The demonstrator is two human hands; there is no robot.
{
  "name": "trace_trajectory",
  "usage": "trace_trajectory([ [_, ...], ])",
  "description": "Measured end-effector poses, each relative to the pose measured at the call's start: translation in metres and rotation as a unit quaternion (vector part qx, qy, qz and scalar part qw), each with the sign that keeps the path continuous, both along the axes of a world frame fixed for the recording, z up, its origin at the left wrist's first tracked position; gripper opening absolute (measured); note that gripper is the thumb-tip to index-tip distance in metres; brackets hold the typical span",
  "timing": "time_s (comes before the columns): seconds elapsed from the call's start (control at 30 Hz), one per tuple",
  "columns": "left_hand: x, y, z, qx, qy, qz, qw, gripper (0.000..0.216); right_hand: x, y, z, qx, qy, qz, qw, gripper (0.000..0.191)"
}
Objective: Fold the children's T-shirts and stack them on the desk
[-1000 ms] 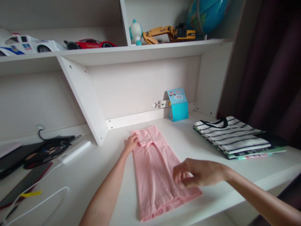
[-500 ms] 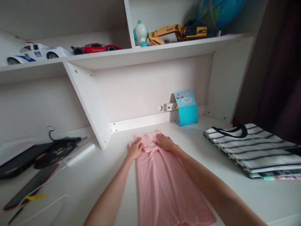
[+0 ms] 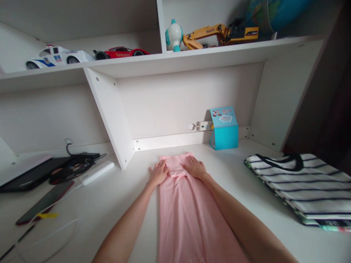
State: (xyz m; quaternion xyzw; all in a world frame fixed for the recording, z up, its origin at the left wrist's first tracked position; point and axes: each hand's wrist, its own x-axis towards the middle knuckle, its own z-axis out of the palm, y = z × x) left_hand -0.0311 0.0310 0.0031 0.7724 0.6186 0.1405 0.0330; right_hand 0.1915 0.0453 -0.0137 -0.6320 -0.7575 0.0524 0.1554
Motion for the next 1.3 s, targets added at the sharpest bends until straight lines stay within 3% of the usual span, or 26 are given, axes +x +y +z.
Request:
trace_trajectory([
  [1.03,-0.001,-0.007,0.004,0.0,0.01,-0.014,1.0,0.044,0.0,-0.007,0.008,-0.02,0.01,0.012,1.0,0.064],
  [1.17,0.004,-0.012,0.01,0.012,0.015,-0.014,1.0,0.042,0.0,-0.016,0.019,-0.022,0.006,0.022,0.999,0.056],
  [1.3,0.016,-0.03,0.026,0.005,0.041,-0.043,0.998,0.039,0.008,-0.04,0.046,-0.053,-0.017,0.081,0.995,0.04],
])
